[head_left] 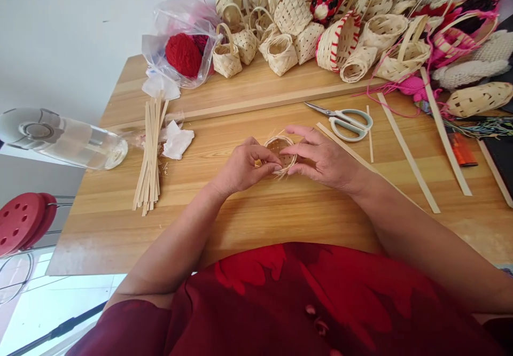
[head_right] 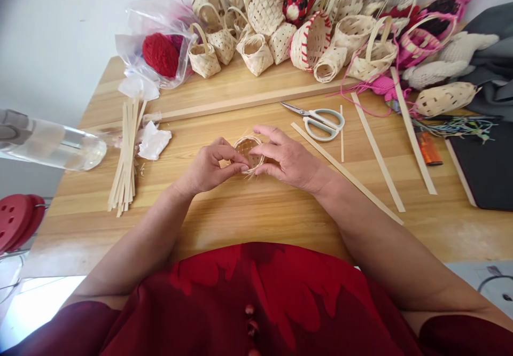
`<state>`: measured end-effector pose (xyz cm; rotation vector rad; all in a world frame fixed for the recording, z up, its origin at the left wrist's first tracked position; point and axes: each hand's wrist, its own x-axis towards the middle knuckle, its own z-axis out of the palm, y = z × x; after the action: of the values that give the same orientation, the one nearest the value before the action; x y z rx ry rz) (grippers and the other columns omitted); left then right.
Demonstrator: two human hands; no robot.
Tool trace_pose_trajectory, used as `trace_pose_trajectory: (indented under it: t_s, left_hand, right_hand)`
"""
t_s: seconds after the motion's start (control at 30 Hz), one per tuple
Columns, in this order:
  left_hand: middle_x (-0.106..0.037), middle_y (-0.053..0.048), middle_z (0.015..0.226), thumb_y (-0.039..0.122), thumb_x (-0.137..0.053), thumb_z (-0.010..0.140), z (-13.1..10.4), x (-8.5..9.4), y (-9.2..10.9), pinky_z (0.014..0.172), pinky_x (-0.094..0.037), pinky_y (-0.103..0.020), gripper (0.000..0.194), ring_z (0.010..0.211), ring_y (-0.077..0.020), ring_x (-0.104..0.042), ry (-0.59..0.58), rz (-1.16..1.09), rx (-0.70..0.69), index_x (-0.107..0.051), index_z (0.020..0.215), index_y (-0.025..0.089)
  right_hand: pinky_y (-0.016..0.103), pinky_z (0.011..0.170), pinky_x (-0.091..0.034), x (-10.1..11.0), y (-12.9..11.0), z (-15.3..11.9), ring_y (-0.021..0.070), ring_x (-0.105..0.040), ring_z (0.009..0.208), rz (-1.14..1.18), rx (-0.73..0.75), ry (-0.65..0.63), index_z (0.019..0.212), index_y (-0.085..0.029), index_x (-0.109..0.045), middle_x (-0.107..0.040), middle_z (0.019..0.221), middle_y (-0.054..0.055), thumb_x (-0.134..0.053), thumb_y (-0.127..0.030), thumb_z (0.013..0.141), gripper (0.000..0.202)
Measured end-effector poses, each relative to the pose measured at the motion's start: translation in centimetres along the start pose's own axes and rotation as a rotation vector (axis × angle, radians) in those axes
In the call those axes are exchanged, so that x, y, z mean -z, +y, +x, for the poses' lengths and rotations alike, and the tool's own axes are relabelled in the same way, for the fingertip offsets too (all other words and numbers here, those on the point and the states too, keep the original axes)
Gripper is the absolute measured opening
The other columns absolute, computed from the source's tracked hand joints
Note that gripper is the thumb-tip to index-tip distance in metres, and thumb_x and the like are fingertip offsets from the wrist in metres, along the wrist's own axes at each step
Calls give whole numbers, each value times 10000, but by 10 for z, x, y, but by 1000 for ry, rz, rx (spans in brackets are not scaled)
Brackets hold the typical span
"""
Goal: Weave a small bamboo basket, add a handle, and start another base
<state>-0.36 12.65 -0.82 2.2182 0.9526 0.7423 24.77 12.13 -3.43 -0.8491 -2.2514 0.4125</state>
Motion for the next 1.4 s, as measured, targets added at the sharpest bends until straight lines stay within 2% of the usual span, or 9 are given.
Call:
trace_pose_trajectory:
  t_s: [0.1, 0.27, 0.4, 0.5, 0.63, 0.87, 1.03, 1.27, 1.4]
  left_hand:
    - [-804, -13, 817, 332, -747, 890, 3, 4, 0, 813, -511, -342, 125, 869, -205, -628, -45, 23, 4, -838, 855, 255]
    - [-796, -1, 779, 257, -768, 832, 14, 15, 12, 730, -475, -304, 90, 792, -190, -618, -167, 169, -5, -851, 862, 275]
    - [-777, 21, 757, 189, -705, 823, 30, 23, 30, 685, -443, -261, 168, 684, -139, -640, -363, 290, 60, -850, 860, 264]
    - [-781, 30, 769, 159, -672, 809, 45, 25, 43, 677, -428, -258, 208, 686, -139, -667, -498, 396, 126, -848, 846, 264]
    - [-762, 10, 733, 158, -686, 766, 60, 23, 51, 653, -409, -280, 180, 686, -169, -675, -583, 519, 150, -838, 782, 254]
    - [-710, 10, 652, 209, -694, 780, 60, 21, 48, 644, -398, -280, 136, 674, -173, -667, -562, 483, 150, -809, 726, 255]
    - [-702, -3, 652, 208, -683, 774, 57, 17, 51, 631, -380, -295, 129, 652, -181, -648, -517, 576, 147, -792, 709, 236]
    - [-695, -57, 676, 260, -665, 832, 47, 4, 62, 685, -393, -352, 132, 744, -261, -684, -430, 701, 41, -765, 756, 217]
    - [-701, -67, 686, 283, -630, 878, 39, 3, 59, 652, -370, -353, 185, 694, -250, -663, -406, 692, 24, -750, 756, 212]
  right_hand:
    - [535, 1111, -494, 3, 4, -1, 348, -548, 1394, -1, 7, -42, 1172, -273, -754, -494, 1576, 121, -678, -438, 962, 277]
    - [430, 1006, -554, 4, 3, -2, 279, -664, 1223, 6, -16, -73, 973, -260, -767, -603, 1448, 92, -661, -384, 979, 163]
    - [389, 955, -567, 0, 1, -2, 261, -674, 1198, 16, -36, -55, 931, -260, -764, -611, 1437, 69, -674, -408, 970, 177]
    - [384, 929, -572, -3, 1, -3, 257, -688, 1164, 26, -45, -35, 926, -256, -770, -627, 1403, 73, -668, -431, 973, 209]
    - [398, 902, -578, -5, 1, -5, 236, -719, 1050, 20, -69, -5, 942, -263, -777, -633, 1376, 67, -682, -425, 964, 190]
    - [404, 902, -577, -7, -1, -6, 237, -709, 1051, 20, -74, 10, 933, -266, -771, -632, 1382, 57, -684, -387, 959, 151]
    - [377, 849, -573, -8, -3, -4, 214, -700, 969, 20, -71, 50, 889, -241, -758, -652, 1307, 67, -707, -307, 929, 92]
    - [383, 860, -561, -8, -6, -2, 236, -675, 1039, 19, -87, 56, 971, -271, -766, -671, 1196, 50, -736, -271, 897, 80]
    - [402, 873, -551, -8, -8, -2, 255, -677, 1054, 9, -111, 71, 962, -265, -768, -679, 1188, 52, -739, -273, 879, 89]
